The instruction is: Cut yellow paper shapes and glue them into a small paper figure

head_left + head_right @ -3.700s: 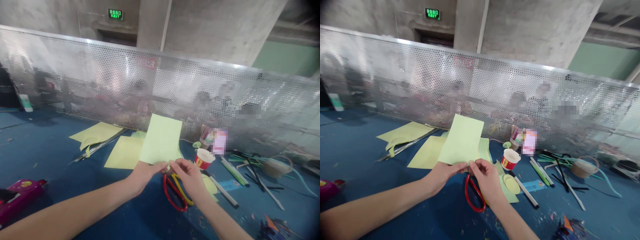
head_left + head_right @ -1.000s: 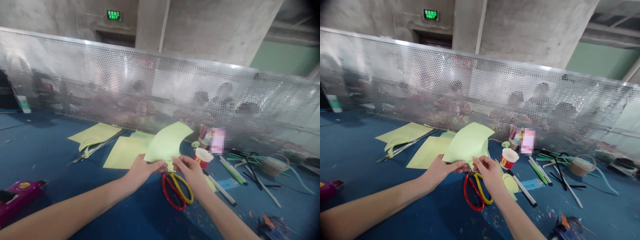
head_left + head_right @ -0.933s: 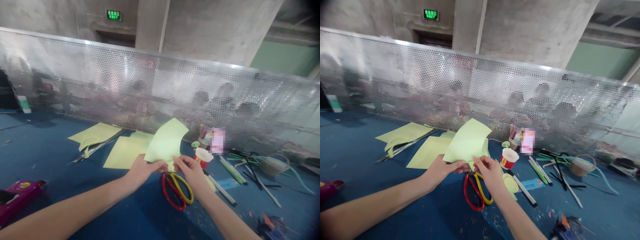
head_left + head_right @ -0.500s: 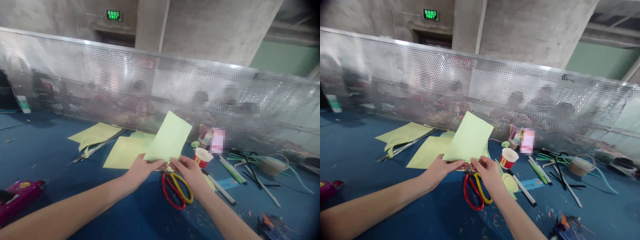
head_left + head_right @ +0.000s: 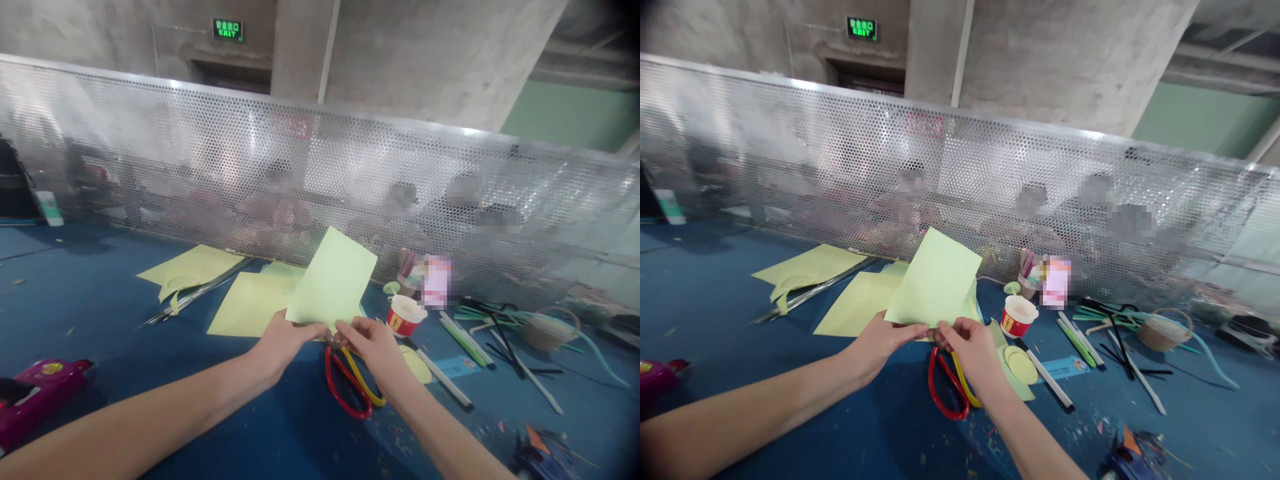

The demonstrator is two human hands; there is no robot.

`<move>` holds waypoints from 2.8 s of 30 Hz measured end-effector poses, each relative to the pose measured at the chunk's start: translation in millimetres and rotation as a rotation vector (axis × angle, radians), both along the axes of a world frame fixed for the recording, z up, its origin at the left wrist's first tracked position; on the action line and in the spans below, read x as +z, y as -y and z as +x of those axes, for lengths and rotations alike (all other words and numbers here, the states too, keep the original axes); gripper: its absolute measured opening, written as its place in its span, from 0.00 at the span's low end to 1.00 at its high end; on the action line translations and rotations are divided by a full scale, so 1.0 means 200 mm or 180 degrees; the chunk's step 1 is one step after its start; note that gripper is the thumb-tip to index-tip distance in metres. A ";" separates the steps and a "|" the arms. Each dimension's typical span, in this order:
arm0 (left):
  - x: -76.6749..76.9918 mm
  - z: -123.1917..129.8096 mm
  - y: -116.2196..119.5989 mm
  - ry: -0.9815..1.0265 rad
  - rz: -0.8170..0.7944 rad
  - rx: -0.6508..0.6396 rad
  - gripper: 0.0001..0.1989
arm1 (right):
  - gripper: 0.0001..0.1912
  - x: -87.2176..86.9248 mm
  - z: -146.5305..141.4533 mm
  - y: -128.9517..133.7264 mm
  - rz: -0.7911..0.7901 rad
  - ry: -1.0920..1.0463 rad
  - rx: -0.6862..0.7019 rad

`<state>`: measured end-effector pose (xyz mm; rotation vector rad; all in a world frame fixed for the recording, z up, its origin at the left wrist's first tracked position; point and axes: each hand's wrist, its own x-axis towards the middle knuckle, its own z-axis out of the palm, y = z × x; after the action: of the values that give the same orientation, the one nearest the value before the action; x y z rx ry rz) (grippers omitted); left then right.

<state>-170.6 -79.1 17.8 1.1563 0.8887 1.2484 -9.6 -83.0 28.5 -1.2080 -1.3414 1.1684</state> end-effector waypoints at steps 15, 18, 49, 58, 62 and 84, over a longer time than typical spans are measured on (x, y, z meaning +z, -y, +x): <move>-0.01 0.01 0.02 0.0343 -0.0119 -0.0203 0.22 | 0.15 0.02 -0.01 0.01 -0.0064 -0.0129 0.0077; 0.00 0.01 0.02 0.0289 -0.0143 -0.0165 0.23 | 0.15 0.01 -0.01 0.01 -0.0070 -0.0143 0.0095; 0.03 -0.01 0.01 -0.0777 0.0318 0.0248 0.11 | 0.18 0.01 0.00 0.01 -0.0004 -0.0281 0.0128; 0.04 0.01 0.03 0.0147 -0.0028 -0.0235 0.18 | 0.18 -0.01 0.03 -0.01 0.0149 -0.0177 0.0023; 0.05 0.01 0.04 0.0117 -0.0050 -0.0295 0.19 | 0.18 0.00 0.03 -0.01 0.0132 -0.0191 0.0026; 0.06 0.00 0.04 -0.0768 0.0316 0.0111 0.12 | 0.18 -0.02 0.02 -0.01 0.0030 -0.0627 0.0071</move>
<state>-169.8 -87.1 29.4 1.3968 1.0376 1.2086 -5.7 -82.0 25.2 -1.0443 -1.2133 1.2611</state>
